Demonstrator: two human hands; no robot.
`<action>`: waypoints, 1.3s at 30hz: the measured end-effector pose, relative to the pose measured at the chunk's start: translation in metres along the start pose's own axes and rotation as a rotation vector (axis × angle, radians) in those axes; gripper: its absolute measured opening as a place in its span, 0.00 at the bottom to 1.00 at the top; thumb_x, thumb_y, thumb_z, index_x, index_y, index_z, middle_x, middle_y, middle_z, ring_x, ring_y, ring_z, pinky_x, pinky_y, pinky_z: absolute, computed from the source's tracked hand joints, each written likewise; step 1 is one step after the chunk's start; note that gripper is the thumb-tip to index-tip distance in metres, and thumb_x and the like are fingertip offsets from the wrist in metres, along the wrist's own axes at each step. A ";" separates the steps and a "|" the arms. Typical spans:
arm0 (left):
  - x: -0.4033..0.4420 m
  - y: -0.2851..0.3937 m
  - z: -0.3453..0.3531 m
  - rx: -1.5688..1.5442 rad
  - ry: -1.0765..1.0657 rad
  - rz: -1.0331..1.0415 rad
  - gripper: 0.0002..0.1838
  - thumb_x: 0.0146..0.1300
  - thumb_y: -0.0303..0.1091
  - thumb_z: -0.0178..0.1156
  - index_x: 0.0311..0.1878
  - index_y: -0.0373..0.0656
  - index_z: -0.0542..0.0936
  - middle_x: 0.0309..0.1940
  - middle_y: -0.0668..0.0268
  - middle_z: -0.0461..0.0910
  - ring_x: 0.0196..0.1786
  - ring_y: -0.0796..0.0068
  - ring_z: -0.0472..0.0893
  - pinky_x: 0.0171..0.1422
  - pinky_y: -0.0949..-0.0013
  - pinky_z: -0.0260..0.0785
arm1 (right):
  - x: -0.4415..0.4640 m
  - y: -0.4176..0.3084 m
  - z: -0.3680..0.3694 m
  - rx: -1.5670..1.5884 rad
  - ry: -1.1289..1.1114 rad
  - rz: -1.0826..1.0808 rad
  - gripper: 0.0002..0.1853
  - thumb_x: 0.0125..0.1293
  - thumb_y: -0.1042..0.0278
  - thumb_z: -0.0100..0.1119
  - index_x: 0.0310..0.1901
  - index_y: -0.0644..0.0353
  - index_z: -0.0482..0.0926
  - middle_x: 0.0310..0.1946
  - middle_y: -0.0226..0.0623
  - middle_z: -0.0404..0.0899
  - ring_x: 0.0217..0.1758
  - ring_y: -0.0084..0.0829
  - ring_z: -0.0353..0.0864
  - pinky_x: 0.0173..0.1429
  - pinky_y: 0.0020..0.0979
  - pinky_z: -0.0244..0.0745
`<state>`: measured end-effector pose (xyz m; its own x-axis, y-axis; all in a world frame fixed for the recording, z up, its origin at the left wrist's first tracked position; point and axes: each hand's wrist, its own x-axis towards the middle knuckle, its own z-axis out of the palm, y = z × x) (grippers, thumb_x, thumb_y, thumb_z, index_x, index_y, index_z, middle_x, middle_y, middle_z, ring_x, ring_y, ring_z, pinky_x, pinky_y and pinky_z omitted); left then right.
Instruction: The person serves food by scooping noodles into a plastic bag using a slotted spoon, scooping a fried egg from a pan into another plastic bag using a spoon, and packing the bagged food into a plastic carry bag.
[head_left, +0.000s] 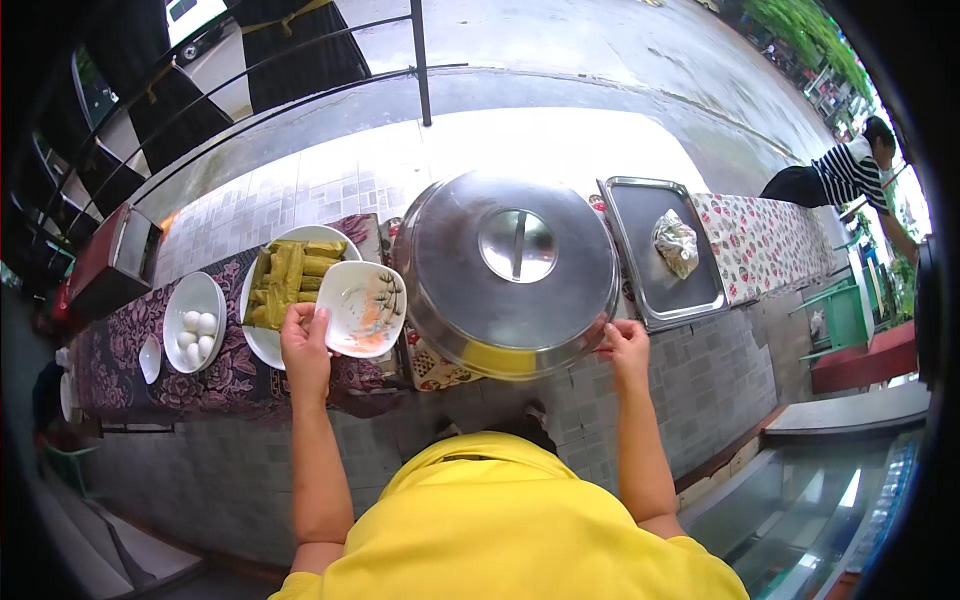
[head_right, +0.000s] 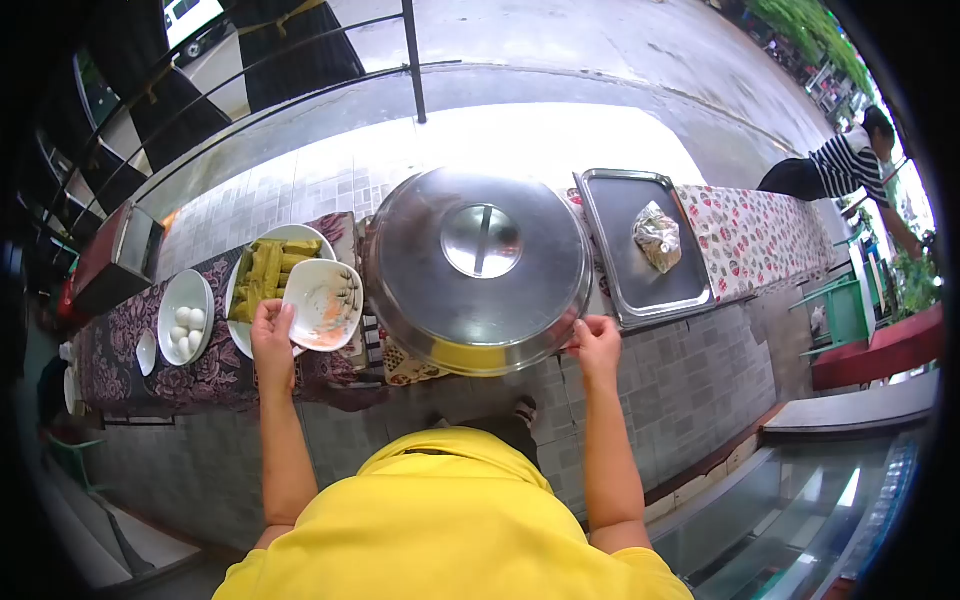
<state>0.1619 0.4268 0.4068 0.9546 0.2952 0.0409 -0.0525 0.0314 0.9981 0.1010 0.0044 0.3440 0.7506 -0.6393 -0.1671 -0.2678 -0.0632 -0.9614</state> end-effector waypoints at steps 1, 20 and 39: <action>0.001 0.000 -0.001 -0.002 0.004 0.013 0.04 0.65 0.29 0.54 0.38 0.40 0.70 0.23 0.73 0.73 0.21 0.88 0.71 0.19 0.81 0.61 | -0.002 -0.006 0.003 -0.264 0.205 -0.294 0.06 0.60 0.72 0.54 0.39 0.63 0.74 0.26 0.36 0.75 0.28 0.31 0.77 0.35 0.31 0.76; -0.044 -0.001 -0.064 0.123 0.179 0.111 0.04 0.66 0.28 0.52 0.39 0.38 0.70 0.33 0.69 0.73 0.37 0.84 0.71 0.45 0.77 0.64 | 0.053 -0.161 0.143 -0.979 -0.019 -0.845 0.29 0.55 0.66 0.53 0.57 0.72 0.63 0.34 0.54 0.78 0.39 0.49 0.79 0.48 0.41 0.74; -0.099 0.001 0.159 -0.297 0.429 0.077 0.06 0.66 0.33 0.50 0.38 0.40 0.72 0.35 0.66 0.76 0.41 0.78 0.76 0.48 0.73 0.67 | 0.362 -0.137 -0.308 -0.954 0.072 -0.723 0.23 0.54 0.72 0.49 0.55 0.61 0.72 0.23 0.47 0.75 0.24 0.36 0.76 0.33 0.37 0.69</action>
<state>0.1137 0.2455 0.4110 0.7421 0.6696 0.0289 -0.2575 0.2450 0.9347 0.2232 -0.4541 0.4829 0.8845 -0.2614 0.3865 -0.1608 -0.9484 -0.2734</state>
